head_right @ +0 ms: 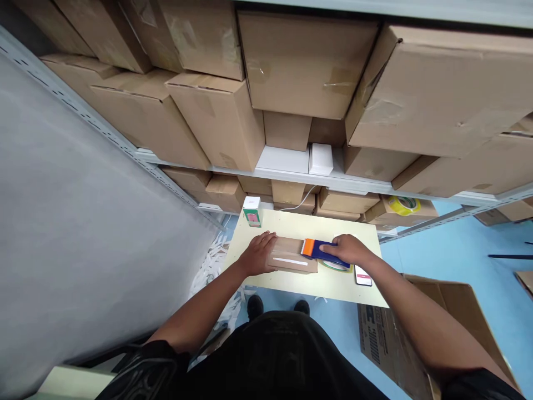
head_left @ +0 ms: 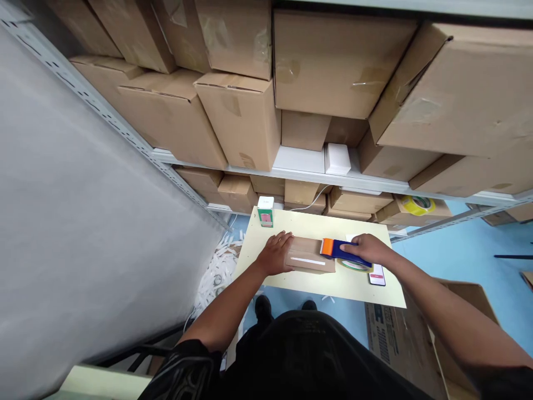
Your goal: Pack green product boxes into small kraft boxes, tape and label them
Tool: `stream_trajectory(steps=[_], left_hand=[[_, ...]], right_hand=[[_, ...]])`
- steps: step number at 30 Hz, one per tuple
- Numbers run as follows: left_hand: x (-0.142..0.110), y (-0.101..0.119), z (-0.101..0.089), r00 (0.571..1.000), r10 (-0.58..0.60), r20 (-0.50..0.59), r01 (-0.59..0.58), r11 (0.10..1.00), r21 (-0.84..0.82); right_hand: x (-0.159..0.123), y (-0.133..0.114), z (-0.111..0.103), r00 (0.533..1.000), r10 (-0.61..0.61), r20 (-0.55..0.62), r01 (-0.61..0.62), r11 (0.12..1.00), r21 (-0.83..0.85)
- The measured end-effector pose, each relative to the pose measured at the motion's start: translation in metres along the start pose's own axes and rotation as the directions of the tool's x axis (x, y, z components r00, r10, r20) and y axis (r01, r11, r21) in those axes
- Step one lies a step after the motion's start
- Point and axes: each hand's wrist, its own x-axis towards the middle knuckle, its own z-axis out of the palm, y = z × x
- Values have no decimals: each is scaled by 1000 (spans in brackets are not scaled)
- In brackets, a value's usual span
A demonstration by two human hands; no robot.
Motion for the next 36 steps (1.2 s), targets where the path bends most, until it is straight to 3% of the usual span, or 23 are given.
stream_trajectory(steps=[6,11,15,19,25,28,31,34,36], left_hand=[[2,-1,-1,1000,16,20,-16,1000,10],[4,-1,-2,999,4,40,-4,1000,13],[6,1,-3,999,-4,39,4,1000,6],[6,2,-2,999,-6,39,6,1000,17],[6,1,1,1000,4,21,-5,1000,16],[6,0,1,999,-9,41,9,1000,13],[6,2,-1,998,-23,52,22,1000,13],[7,3,-1,999,-25,40,25,1000,10],[6,3,-1,999,-21,25,20,1000,10]], right_hand=[[-21,72,-10,996,75,46,-80,992,101],[-29,97,-15,992,82,94,-90,992,89],[-21,102,-12,992,96,85,-97,995,5],[0,97,6,993,83,81,-71,987,-145],[33,76,28,987,95,127,-73,983,-166],[47,71,31,969,158,190,-141,985,-98],[54,77,35,924,240,297,-281,954,103],[51,87,50,881,230,414,-383,859,338],[42,94,66,870,248,425,-407,849,337]])
